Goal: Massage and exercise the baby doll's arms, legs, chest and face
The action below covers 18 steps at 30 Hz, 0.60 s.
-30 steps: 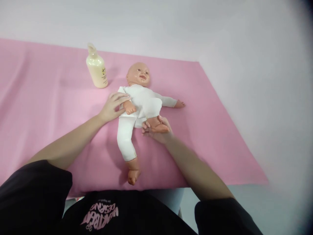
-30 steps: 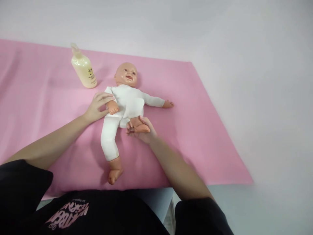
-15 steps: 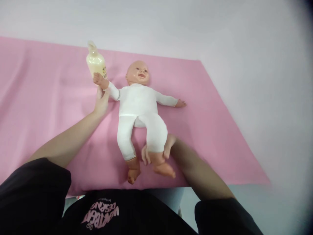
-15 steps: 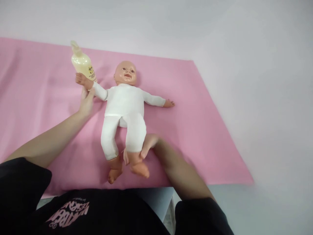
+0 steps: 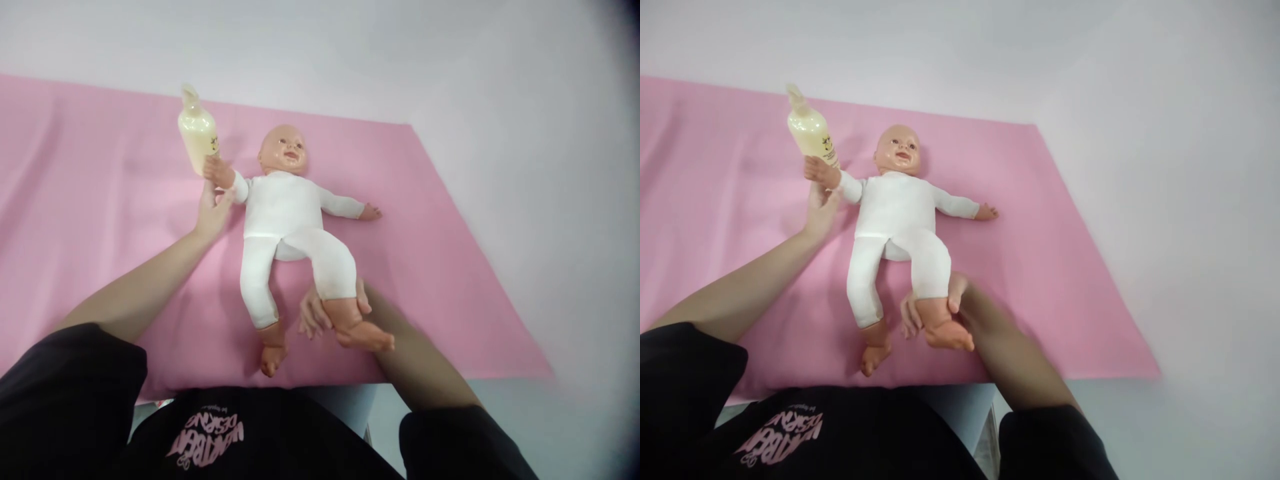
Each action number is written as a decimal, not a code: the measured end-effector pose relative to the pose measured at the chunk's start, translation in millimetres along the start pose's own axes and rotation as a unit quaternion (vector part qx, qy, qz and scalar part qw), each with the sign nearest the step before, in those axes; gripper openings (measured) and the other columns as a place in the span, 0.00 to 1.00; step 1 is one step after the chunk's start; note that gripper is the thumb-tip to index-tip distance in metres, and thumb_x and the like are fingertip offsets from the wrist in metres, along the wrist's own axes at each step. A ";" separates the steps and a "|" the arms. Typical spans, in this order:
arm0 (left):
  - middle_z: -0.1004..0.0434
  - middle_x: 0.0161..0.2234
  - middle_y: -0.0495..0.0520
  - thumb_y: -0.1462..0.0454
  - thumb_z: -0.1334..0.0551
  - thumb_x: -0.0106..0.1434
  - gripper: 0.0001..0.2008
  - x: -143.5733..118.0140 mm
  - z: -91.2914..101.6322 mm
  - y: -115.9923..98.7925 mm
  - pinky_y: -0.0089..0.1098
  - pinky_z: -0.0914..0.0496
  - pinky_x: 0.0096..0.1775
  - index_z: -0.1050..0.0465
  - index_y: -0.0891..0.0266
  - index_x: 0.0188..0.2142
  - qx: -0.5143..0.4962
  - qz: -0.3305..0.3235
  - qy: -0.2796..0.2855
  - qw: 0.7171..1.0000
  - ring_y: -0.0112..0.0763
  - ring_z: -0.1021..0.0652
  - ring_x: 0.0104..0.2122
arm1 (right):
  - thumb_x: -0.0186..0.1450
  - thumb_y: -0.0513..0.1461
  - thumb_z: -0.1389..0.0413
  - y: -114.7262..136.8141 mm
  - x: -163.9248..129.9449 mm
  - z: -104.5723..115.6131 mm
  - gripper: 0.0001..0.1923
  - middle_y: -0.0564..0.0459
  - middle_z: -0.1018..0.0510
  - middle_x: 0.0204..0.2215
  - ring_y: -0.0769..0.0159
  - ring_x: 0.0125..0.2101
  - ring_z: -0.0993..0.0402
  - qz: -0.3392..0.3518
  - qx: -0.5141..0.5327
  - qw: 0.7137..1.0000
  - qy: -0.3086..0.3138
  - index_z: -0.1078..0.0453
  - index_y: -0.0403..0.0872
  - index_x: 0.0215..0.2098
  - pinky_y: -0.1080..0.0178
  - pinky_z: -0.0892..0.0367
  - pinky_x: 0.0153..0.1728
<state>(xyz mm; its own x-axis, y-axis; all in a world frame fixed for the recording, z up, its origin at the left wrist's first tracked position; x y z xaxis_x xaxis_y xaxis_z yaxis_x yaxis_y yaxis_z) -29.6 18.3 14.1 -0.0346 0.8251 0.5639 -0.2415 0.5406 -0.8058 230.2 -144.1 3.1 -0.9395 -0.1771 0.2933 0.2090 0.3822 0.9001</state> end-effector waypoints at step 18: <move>0.25 0.58 0.62 0.38 0.39 0.67 0.33 -10.9 -12.5 -32.2 0.54 0.35 0.64 0.30 0.55 0.60 0.150 -0.103 0.097 0.978 0.50 0.26 0.60 | 0.68 0.60 0.42 23.3 -6.6 16.3 0.30 0.46 0.22 0.39 0.58 0.42 0.19 0.114 0.124 0.943 -0.288 0.25 0.40 0.42 0.55 0.21 0.47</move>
<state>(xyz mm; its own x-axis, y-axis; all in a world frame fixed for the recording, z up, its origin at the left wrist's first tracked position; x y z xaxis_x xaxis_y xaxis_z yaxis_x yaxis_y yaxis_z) -9.3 -6.1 31.6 0.2234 0.7346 0.6406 -0.4983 0.6510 -0.5727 236.8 -119.3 17.0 -0.8846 0.4297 0.1811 0.4197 0.5643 0.7109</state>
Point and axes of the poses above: each hand's wrist, its own x-axis towards the middle knuckle, its own z-axis out of the back of the hand, y = z × x, the point moved 4 cm from there along x, towards the middle knuckle
